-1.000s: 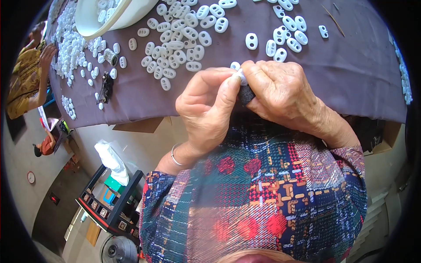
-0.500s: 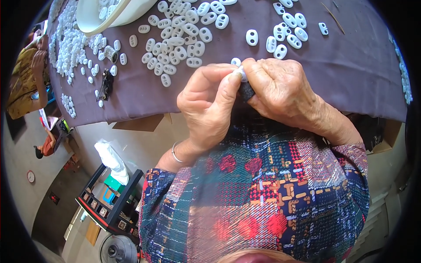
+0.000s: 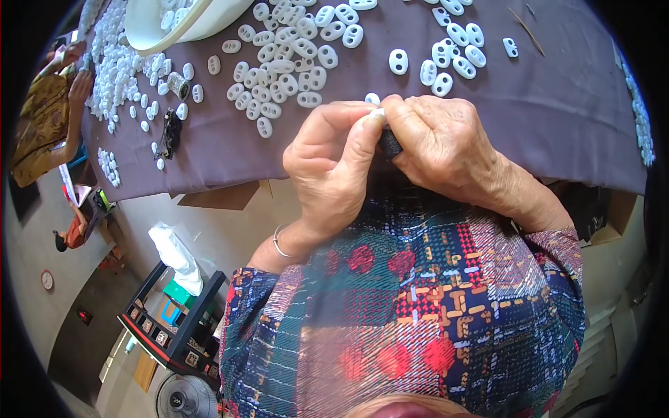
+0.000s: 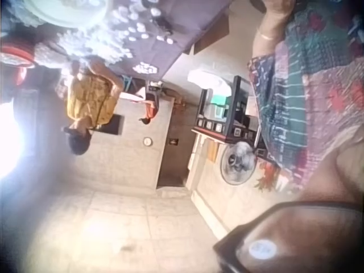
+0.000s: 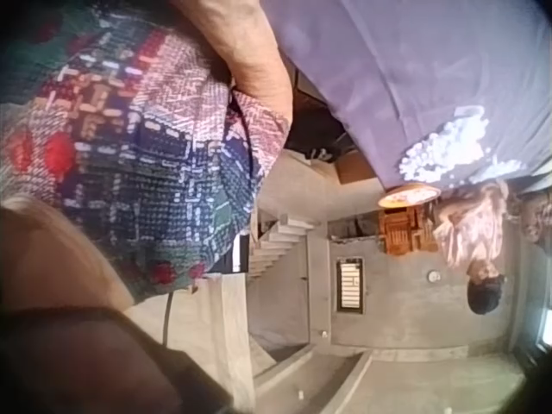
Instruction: The person assembles plastic cord locks by hand, inserting small springs into the plastic components and pressing the matching plastic parts together.
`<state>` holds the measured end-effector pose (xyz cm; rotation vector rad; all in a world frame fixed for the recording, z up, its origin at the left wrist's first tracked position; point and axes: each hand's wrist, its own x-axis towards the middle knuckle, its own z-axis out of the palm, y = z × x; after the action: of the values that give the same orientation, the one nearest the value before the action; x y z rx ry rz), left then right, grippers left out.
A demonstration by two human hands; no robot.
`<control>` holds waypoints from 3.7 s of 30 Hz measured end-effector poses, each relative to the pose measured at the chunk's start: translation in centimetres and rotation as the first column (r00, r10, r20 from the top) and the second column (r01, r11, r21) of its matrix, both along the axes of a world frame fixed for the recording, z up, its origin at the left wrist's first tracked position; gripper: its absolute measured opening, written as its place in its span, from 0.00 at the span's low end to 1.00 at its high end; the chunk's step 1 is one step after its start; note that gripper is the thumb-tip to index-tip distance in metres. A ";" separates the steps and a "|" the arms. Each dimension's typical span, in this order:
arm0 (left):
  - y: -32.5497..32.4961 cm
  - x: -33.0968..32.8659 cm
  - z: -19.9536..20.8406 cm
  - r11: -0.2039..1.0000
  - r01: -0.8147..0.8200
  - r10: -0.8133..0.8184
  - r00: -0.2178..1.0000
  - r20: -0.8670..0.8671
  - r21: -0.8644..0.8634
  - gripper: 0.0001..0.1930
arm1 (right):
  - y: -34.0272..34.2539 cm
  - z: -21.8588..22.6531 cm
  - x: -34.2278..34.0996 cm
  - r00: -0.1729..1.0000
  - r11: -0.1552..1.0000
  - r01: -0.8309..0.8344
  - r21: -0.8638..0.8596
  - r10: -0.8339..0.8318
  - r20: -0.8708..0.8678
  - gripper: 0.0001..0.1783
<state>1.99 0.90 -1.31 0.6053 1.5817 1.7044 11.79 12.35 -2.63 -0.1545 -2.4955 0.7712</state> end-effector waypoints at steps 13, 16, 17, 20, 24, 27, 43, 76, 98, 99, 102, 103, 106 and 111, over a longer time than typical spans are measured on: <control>0.0 -0.1 0.1 0.999 -0.025 0.022 0.995 0.096 0.025 0.05 | -0.3 0.1 0.0 0.998 0.992 0.042 -0.117 -0.047 -0.038 0.17; -0.2 -0.2 0.0 1.000 -0.005 0.005 1.000 0.029 0.002 0.05 | -0.3 -0.3 -0.1 0.999 0.998 0.021 -0.051 -0.023 -0.044 0.17; -0.2 -0.2 0.0 1.000 -0.007 0.006 1.000 0.027 0.005 0.05 | -0.3 -0.2 -0.1 0.999 0.999 0.012 -0.043 -0.013 -0.034 0.17; -0.1 -0.2 0.2 1.000 -0.013 0.012 1.000 0.019 0.012 0.05 | -0.2 0.0 0.0 1.000 1.000 0.008 -0.022 -0.008 -0.011 0.17; 0.0 -0.3 0.2 0.999 -0.022 0.022 1.000 0.002 0.035 0.05 | 0.0 0.2 -0.1 0.999 0.997 0.008 -0.083 -0.005 0.037 0.18; -0.4 -0.4 0.2 0.999 -0.016 0.012 0.992 0.128 0.032 0.04 | -0.1 1.3 0.3 1.000 0.993 0.023 -0.112 -0.024 -0.011 0.21; 6.6 -16.8 5.8 0.927 -0.310 0.283 0.206 -0.937 0.212 0.08 | 3.6 1.9 2.9 0.933 0.937 0.344 -0.054 -0.348 -0.087 0.21; 4.1 -6.5 0.5 0.901 0.364 -0.308 0.158 -0.938 -0.234 0.12 | 9.1 1.0 -1.6 0.900 0.899 0.312 0.308 -0.384 0.208 0.13; 2.3 -5.7 -1.0 0.920 0.381 -0.211 0.291 -0.933 -0.089 0.11 | 9.4 1.1 -1.8 0.944 0.964 0.244 0.108 -0.262 0.202 0.18; 2.4 -5.0 -1.0 0.929 0.364 -0.192 0.304 -0.933 -0.072 0.11 | 9.3 1.3 -1.6 0.927 0.956 0.249 0.153 -0.281 0.248 0.17; 2.6 -4.1 -0.4 0.936 0.345 -0.181 0.319 -0.930 -0.064 0.13 | 9.2 2.0 -1.6 0.889 0.938 0.261 0.228 -0.325 0.323 0.15; 2.4 -4.0 -0.3 0.937 0.343 -0.179 0.314 -0.933 -0.064 0.13 | 9.1 2.1 -1.5 0.885 0.954 0.244 0.175 -0.293 0.363 0.14; 2.4 -4.1 -0.1 0.937 0.342 -0.184 0.333 -0.925 -0.063 0.13 | 9.3 2.0 -1.1 0.899 0.973 0.209 0.101 -0.232 0.372 0.12; 2.0 -4.5 0.3 0.935 0.348 -0.205 0.380 -0.902 -0.067 0.12 | 8.4 1.9 -0.6 0.927 0.983 0.175 0.060 -0.185 0.326 0.12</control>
<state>-2.47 2.92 -1.00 2.0269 1.8578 1.2163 11.14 20.72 -0.72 -0.5359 -2.7543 0.6767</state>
